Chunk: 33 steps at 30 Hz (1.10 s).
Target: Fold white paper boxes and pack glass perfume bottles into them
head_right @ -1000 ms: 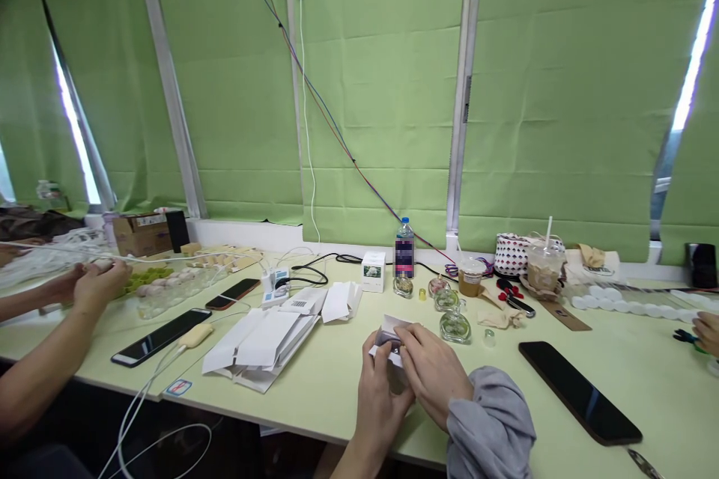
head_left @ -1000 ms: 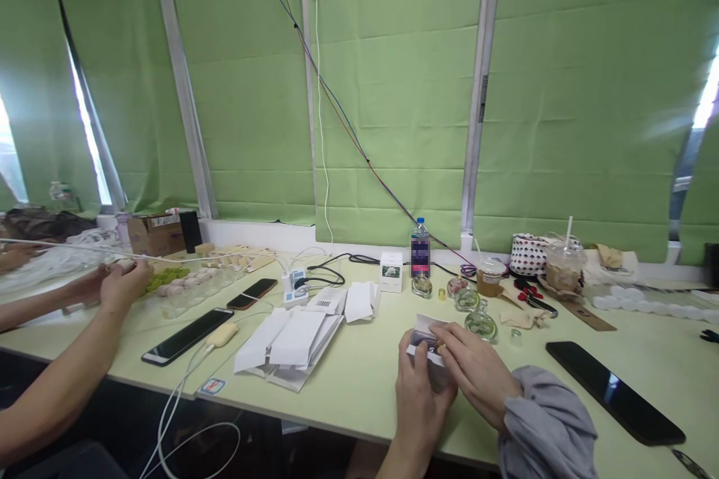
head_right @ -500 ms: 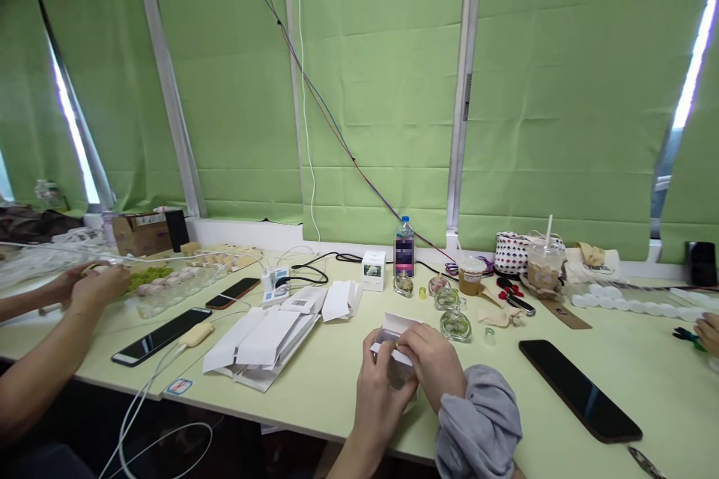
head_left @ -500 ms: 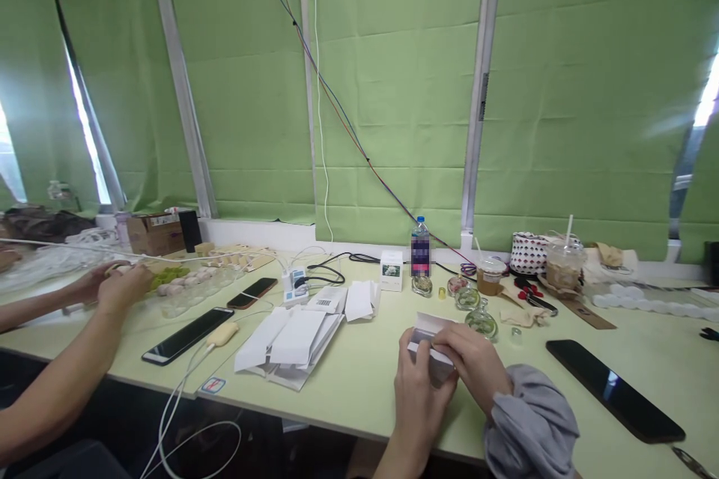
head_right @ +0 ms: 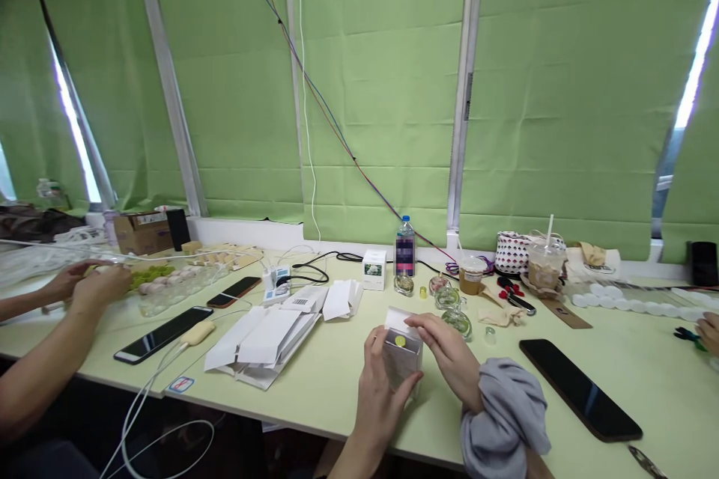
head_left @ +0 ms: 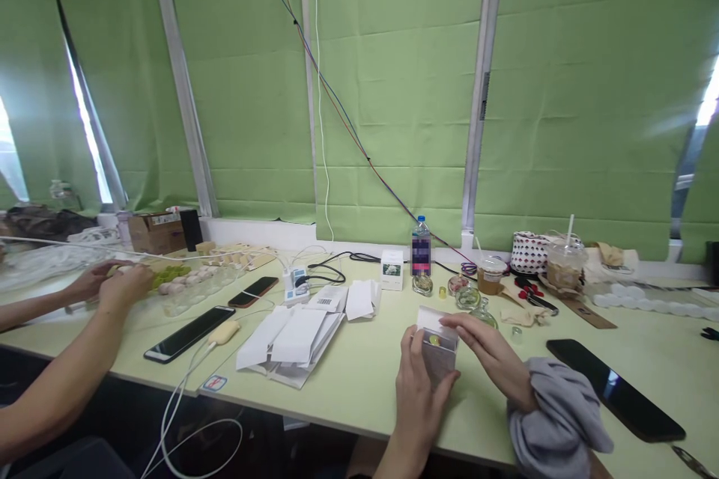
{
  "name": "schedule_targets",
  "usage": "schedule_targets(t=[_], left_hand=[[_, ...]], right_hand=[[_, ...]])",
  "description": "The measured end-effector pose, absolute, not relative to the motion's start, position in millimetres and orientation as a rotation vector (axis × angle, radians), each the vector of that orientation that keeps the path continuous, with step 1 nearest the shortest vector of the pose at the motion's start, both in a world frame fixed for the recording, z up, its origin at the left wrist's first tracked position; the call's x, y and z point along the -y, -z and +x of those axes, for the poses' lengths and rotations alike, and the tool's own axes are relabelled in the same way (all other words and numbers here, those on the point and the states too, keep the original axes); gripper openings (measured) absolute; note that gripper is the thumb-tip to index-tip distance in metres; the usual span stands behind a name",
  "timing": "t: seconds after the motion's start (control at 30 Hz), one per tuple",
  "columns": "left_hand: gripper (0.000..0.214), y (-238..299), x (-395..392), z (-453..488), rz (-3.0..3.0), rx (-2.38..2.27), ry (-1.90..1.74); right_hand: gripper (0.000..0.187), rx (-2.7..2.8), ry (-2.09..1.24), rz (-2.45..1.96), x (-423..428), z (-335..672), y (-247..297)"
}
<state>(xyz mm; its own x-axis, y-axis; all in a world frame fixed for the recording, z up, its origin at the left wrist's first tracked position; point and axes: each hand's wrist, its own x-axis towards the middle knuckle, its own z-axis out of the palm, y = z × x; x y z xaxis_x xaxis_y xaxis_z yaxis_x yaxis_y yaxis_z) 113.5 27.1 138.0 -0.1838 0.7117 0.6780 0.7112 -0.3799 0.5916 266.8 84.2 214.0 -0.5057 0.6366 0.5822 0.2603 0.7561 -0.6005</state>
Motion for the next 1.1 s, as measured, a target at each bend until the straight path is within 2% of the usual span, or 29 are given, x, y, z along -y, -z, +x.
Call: schedule_targets(t=[0.17, 0.37, 0.63, 0.77, 0.83, 0.93, 1.1], left_hand=[[0.069, -139, -26, 113, 2.038, -1.671, -1.746], [0.055, -139, -25, 109, 1.934, -1.574, -1.793], [0.052, -149, -25, 109, 1.981, -1.482, -1.785], [0.052, -161, -26, 103, 1.732, -1.327, -1.845], [0.042, -166, -25, 101, 1.564, -1.274, -1.863], [0.024, -172, -23, 98, 1.498, -1.252, -1.831], [0.026, -178, -21, 93, 1.522, -1.242, -1.780]], right_hand=[[0.023, 2.012, -0.690, -0.659, -89, 265, -211], [0.021, 2.022, -0.608, -0.675, -99, 256, -196], [0.031, 2.071, -0.577, -0.715, -95, 259, -201], [0.019, 2.025, -0.658, -0.684, -98, 259, -198], [0.016, 2.013, -0.685, -0.672, -100, 260, -196], [0.017, 2.028, -0.672, -0.669, -101, 260, -196], [0.025, 2.105, -0.616, -0.684, -99, 261, -200]])
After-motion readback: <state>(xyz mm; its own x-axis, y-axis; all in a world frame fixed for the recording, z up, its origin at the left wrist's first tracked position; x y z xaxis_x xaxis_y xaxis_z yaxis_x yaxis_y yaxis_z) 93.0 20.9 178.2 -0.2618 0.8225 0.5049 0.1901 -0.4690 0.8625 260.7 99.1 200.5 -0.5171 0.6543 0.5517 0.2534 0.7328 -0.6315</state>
